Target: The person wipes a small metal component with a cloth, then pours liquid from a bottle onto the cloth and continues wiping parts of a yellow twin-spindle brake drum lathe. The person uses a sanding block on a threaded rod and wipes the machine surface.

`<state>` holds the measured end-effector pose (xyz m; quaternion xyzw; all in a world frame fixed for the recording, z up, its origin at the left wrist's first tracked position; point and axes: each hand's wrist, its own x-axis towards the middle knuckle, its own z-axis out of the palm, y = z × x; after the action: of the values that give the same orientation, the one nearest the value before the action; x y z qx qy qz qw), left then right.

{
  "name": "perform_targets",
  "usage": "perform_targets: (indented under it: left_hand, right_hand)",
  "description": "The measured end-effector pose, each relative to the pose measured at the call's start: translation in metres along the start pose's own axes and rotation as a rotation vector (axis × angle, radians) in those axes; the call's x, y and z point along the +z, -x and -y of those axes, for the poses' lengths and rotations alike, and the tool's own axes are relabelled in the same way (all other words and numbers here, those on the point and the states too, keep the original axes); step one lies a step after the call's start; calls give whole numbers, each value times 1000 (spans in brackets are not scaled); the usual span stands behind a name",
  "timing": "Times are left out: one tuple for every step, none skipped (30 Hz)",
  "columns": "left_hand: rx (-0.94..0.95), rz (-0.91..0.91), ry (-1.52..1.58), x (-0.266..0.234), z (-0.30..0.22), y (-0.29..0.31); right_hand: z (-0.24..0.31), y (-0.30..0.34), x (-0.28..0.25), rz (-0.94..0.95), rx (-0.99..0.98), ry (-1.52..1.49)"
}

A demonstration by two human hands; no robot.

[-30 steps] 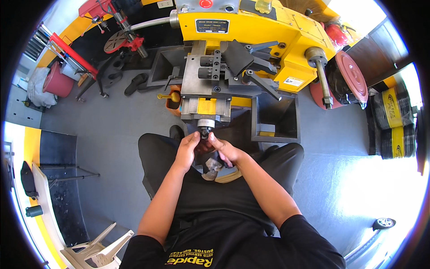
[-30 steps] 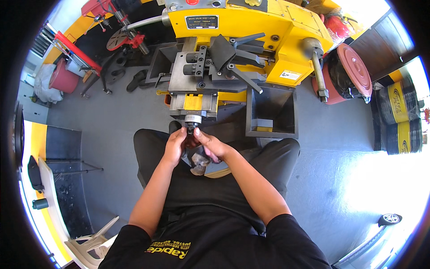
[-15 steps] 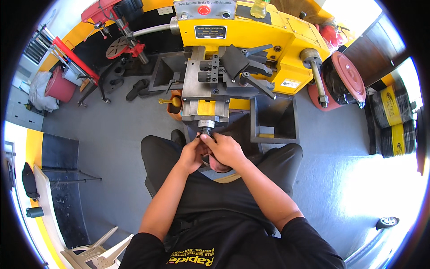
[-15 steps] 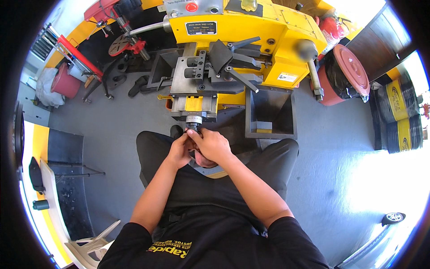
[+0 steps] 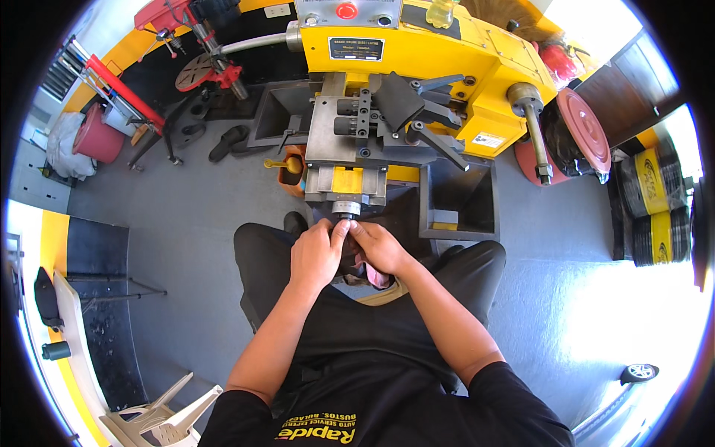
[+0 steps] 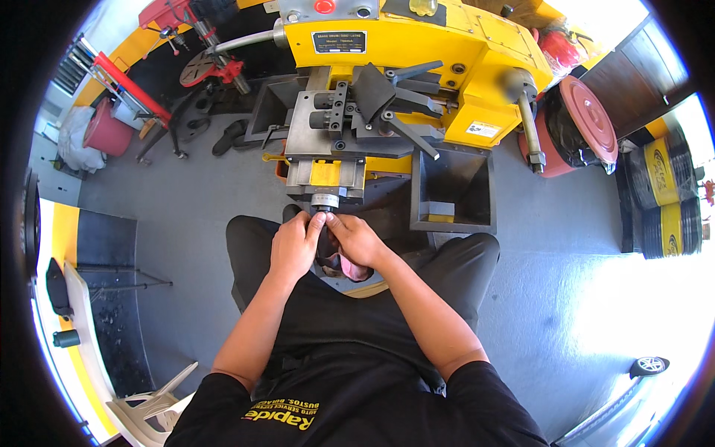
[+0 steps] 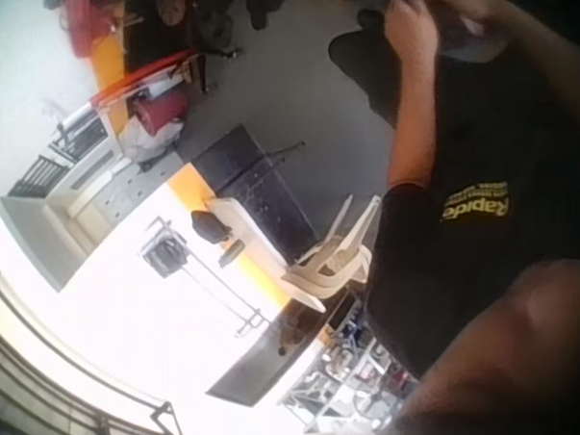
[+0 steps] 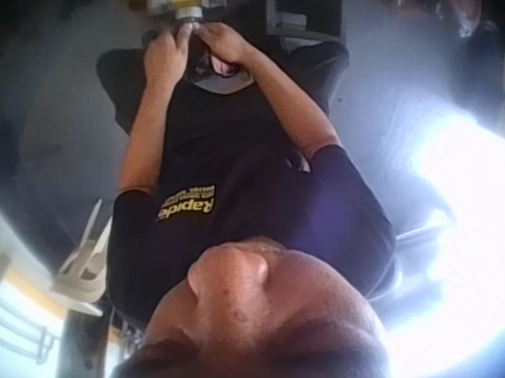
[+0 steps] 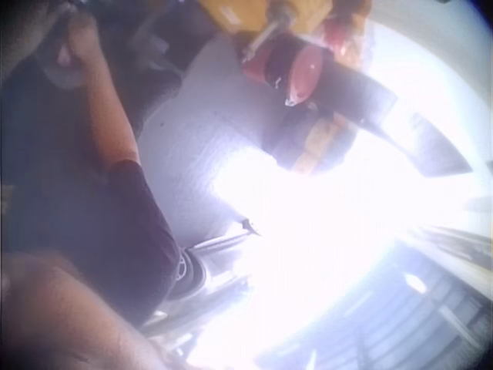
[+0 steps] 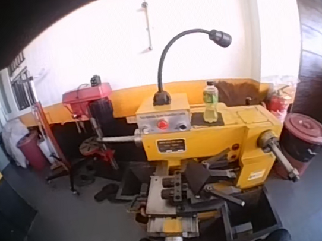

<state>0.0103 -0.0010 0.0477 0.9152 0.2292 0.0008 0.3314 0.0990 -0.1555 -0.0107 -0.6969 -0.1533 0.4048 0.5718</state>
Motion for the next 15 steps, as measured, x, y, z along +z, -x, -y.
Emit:
perform_targets:
  left_hand:
    - [8,-7,49,5,4,-1]
    - [11,-16,98,8,9,-1]
    - [15,-24,147,12,14,-2]
    - [-6,11,254,18,22,-4]
    - [-28,42,366,24,29,-6]
    - [-53,71,475,30,37,-7]
    - [-148,139,810,40,44,-7]
    - [-243,205,1143,51,50,-5]
    - [-337,278,1474,57,50,-3]
    - [-502,284,1584,64,50,-1]
    - [-527,255,1669,81,55,11]
    - [-555,219,1756,98,63,22]
    - [-399,301,2012,112,53,25]
    - [-351,290,1992,100,43,28]
    - [-302,282,1974,86,30,31]
  right_hand:
    - [0,1,-1,-65,-77,155]
    - [3,3,1,-124,-154,311]
    - [6,5,2,-184,-230,467]
    - [9,9,6,-243,-228,572]
    - [17,13,11,-299,-230,682]
    - [27,16,17,-352,-232,790]
    - [38,19,23,-361,-210,883]
    - [52,21,29,-369,-191,975]
    - [65,24,35,-383,-166,1066]
    - [78,25,41,-342,-150,1050]
    - [76,20,49,-338,-281,1047]
    - [77,22,69,-287,-315,1100]
    - [81,23,77,-266,-347,1162]
    - [87,31,82,-243,-387,1251]
    - [99,43,88,-220,-429,1344]
